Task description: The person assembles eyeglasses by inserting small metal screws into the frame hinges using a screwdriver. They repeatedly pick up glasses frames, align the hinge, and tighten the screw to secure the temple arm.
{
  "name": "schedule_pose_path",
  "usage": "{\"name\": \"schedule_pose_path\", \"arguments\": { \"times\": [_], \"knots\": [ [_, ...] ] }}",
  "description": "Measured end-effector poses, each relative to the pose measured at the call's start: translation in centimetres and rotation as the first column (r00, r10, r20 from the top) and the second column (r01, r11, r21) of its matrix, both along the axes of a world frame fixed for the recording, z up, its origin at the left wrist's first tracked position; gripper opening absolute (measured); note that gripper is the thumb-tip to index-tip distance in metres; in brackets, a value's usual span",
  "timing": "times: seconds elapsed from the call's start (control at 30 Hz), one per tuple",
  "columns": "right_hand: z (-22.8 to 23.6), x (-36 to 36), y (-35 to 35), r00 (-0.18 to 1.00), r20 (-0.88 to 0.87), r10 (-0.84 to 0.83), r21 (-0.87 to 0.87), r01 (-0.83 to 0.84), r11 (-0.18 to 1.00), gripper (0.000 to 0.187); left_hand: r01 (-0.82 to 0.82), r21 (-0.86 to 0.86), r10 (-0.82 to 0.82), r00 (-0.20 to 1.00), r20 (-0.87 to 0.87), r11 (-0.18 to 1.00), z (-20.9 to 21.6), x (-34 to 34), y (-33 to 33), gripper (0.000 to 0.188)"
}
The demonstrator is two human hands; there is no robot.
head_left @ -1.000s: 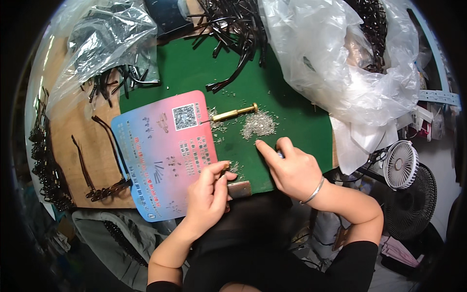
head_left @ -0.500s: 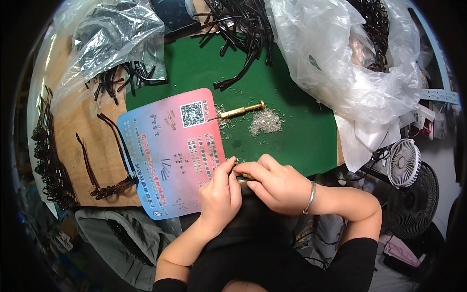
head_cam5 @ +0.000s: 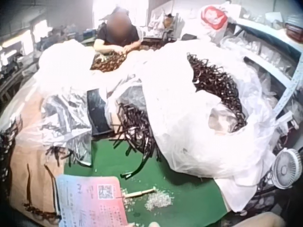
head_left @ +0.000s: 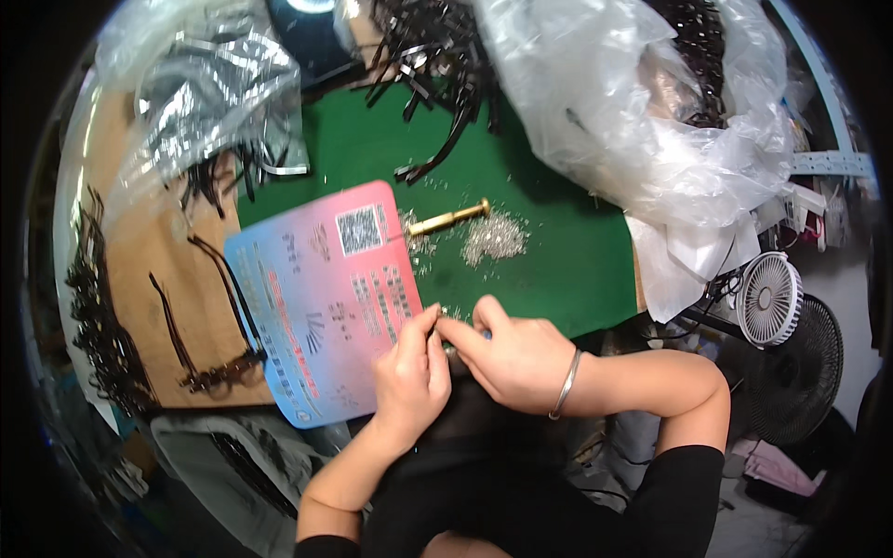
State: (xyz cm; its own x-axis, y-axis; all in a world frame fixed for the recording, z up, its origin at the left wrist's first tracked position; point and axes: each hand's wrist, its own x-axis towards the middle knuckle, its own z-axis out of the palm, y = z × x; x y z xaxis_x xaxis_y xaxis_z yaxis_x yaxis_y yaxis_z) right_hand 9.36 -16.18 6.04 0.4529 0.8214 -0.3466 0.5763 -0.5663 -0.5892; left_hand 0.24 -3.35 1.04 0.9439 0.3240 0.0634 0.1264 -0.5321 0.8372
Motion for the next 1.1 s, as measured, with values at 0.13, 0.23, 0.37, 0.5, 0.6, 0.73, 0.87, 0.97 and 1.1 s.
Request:
{"name": "schedule_pose_path", "arguments": {
  "times": [0.13,0.23,0.37,0.5,0.6,0.73,0.87,0.97,1.1],
  "knots": [
    [1.0,-0.7,-2.0,0.997,0.072,-0.04,0.079,0.034,0.996,0.038,-0.092,-0.055,0.094,0.995,0.032,0.994,0.5,0.1,0.5,0.025],
    [1.4,1.2,-3.5,0.984,0.051,-0.173,0.037,0.172,0.984,0.038,-0.115,-0.189,0.117,0.993,0.001,0.975,1.4,1.4,1.7,0.026],
    [-2.2,1.9,-4.4,0.966,0.066,-0.249,0.238,0.227,0.944,0.035,0.066,-0.03,-0.064,0.996,0.06,0.997,2.0,6.1,1.8,0.029],
    [-2.5,1.7,-4.7,0.965,0.039,-0.26,0.259,0.241,0.935,0.034,0.023,0.462,-0.123,0.974,0.188,0.887,2.1,16.8,3.6,0.024],
    [-3.0,2.0,-4.6,0.975,0.067,-0.21,0.312,0.18,0.933,0.033,0.026,0.64,-0.11,0.99,0.091,0.768,-1.7,20.1,3.8,0.023],
    [-3.1,2.2,-6.0,0.955,-0.053,-0.291,0.36,0.29,0.887,0.031,0.095,0.742,-0.234,0.968,0.085,0.664,0.4,18.4,5.8,0.004],
    [-2.8,3.7,-6.5,0.944,-0.218,-0.247,0.329,0.309,0.892,0.027,0.068,0.663,-0.181,0.978,0.103,0.746,3.9,14.2,7.5,0.017],
    [-1.5,6.0,-8.8,0.789,-0.255,-0.559,0.182,0.607,0.774,0.021,0.104,0.319,-0.149,0.981,0.121,0.942,5.9,8.5,6.8,0.016],
    [-1.8,11.2,-8.9,0.714,0.203,-0.67,0.032,0.679,0.733,0.031,0.155,-0.238,-0.17,0.984,-0.046,0.959,5.7,2.6,5.0,0.007]
  ]
}}
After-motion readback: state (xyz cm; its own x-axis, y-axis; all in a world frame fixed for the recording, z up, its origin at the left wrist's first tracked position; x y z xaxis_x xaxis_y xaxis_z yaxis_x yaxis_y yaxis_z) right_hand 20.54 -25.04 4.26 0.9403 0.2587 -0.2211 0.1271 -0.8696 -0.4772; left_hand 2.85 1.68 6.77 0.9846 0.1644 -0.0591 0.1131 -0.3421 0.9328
